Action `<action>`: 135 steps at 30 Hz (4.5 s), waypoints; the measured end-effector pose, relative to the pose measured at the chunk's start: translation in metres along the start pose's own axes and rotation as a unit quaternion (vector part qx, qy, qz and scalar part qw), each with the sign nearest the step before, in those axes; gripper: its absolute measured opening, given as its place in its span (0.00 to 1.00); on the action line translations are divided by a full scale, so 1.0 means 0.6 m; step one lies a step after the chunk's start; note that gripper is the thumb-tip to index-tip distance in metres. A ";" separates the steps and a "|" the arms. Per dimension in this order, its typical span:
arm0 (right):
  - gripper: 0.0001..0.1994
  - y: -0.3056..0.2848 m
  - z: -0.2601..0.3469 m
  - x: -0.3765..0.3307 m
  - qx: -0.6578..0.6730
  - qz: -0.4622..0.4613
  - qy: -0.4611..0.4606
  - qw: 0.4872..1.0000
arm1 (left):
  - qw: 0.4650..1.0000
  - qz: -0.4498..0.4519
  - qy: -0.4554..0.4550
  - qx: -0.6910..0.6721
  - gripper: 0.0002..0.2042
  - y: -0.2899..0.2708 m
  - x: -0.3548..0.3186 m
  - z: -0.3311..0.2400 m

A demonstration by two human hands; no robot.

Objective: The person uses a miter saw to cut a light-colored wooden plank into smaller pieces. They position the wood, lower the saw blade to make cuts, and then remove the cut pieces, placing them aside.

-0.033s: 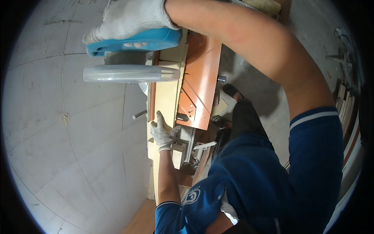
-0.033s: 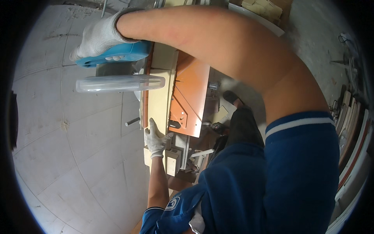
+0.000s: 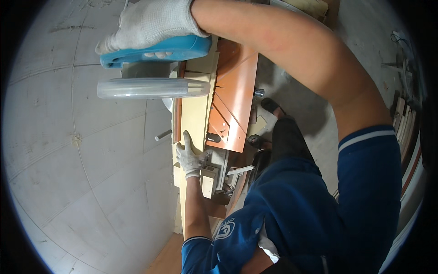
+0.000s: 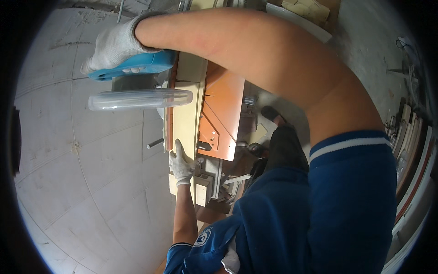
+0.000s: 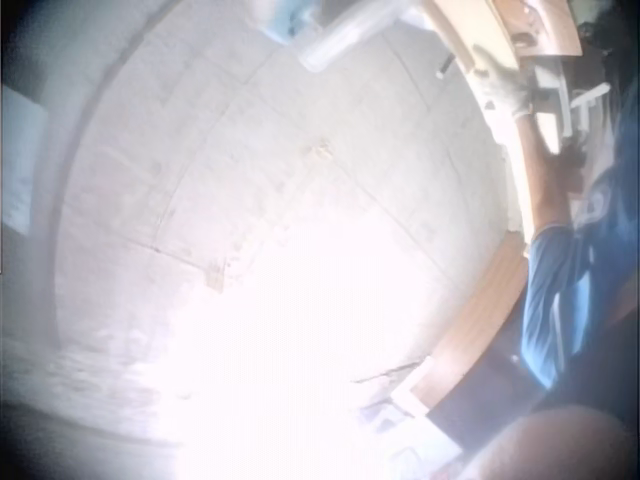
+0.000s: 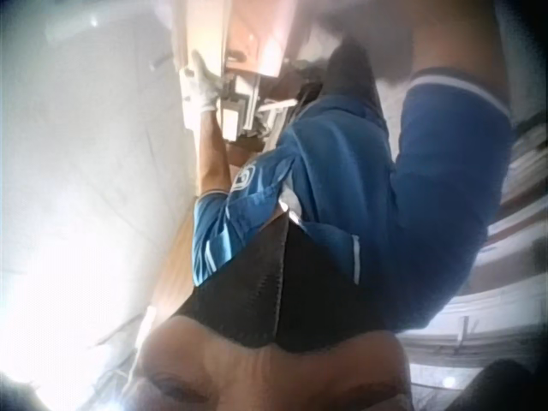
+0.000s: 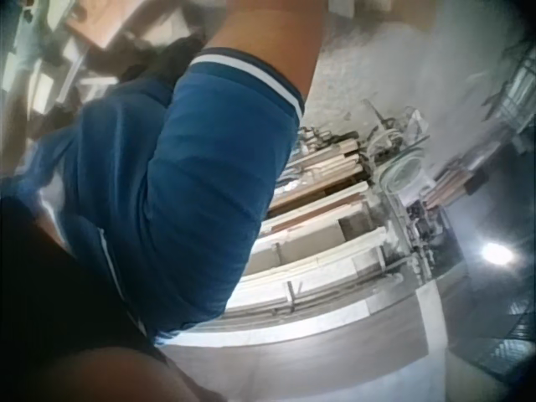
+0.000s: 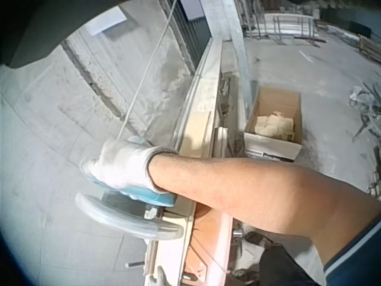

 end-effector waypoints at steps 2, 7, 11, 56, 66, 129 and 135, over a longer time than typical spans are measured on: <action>0.31 -0.004 -0.009 0.003 -0.002 -0.008 -0.005 1.000 | 0.998 0.038 0.026 -0.042 0.63 -0.006 -0.001 0.000; 0.32 -0.005 -0.023 0.015 -0.076 -0.060 -0.058 0.994 | 0.995 0.057 0.049 -0.058 0.62 -0.006 0.003 -0.008; 0.33 -0.009 -0.026 0.010 -0.061 -0.051 -0.036 0.996 | 0.996 0.060 0.037 -0.057 0.63 0.005 0.007 -0.009; 0.23 0.009 -0.432 -0.053 0.224 -0.110 0.381 0.890 | 0.981 0.025 -0.188 -0.040 0.57 -0.053 -0.035 -0.071; 0.17 0.134 -0.396 -0.063 0.421 -0.299 0.337 0.787 | 0.971 0.028 -0.233 -0.040 0.58 -0.050 -0.103 -0.062; 0.22 -0.472 -0.477 0.233 -0.001 0.119 0.213 0.970 | 0.861 -0.063 -0.495 -0.097 0.49 -0.076 -0.009 -0.187; 0.20 -0.466 -0.448 0.186 0.037 0.127 0.284 0.950 | 0.859 -0.045 -0.500 -0.107 0.49 -0.087 -0.071 -0.190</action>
Point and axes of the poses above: each hand's wrist, its own x-axis towards the middle knuckle, its own y-axis out of the palm, z = x × y, the point moved 1 cm from there along x, towards the middle knuckle, and after that the axes turned 12 degrees about x, right-handed, at the moved point
